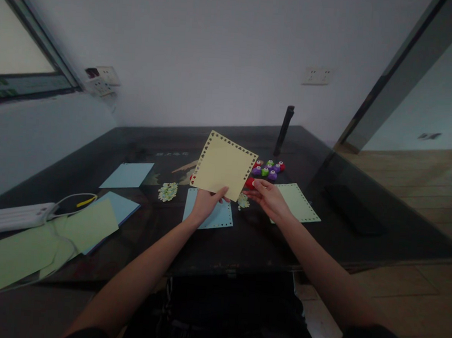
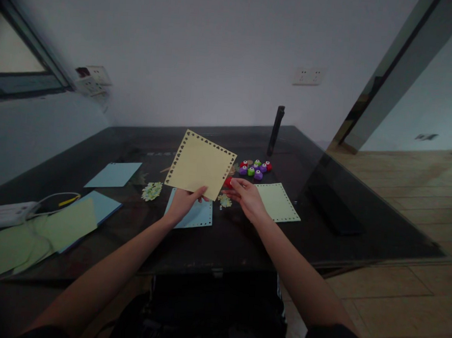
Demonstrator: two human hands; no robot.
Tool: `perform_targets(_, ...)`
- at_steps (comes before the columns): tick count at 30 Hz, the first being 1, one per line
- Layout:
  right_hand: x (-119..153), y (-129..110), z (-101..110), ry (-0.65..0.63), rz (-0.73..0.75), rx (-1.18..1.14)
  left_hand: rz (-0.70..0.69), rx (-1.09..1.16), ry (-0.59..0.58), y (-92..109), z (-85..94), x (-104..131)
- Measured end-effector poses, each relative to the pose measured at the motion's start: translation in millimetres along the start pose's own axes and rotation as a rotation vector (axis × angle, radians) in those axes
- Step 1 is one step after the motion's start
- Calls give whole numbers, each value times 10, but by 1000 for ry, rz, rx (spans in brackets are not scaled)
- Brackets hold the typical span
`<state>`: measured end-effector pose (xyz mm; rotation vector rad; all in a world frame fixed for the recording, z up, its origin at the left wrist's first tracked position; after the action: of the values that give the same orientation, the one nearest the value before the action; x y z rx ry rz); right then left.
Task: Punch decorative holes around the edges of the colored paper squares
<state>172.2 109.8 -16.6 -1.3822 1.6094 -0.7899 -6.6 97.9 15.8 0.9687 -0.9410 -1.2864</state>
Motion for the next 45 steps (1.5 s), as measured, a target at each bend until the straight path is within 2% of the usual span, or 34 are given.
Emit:
perform_targets(23,31,-80,-33,5,44,88,-16,-58,-9,55,-11,48)
perform_targets(37,44,-125,-53,5,93,134,31,-69,-51,-17,-88,40)
perform_targets(45,30,-54,-42,-1,97,124,-25,-212,-53,-17,-145,67)
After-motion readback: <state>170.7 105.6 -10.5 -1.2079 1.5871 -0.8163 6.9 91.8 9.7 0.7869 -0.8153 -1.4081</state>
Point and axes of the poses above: each hand's wrist, its own x-axis away from the middle knuckle, its own z-axis out of the back of the hand, y = z × x, the point moved 10 cm from there along -x, towards the middle knuckle, and after that the axes turned 15 degrees about z, right-handed, at the moved point
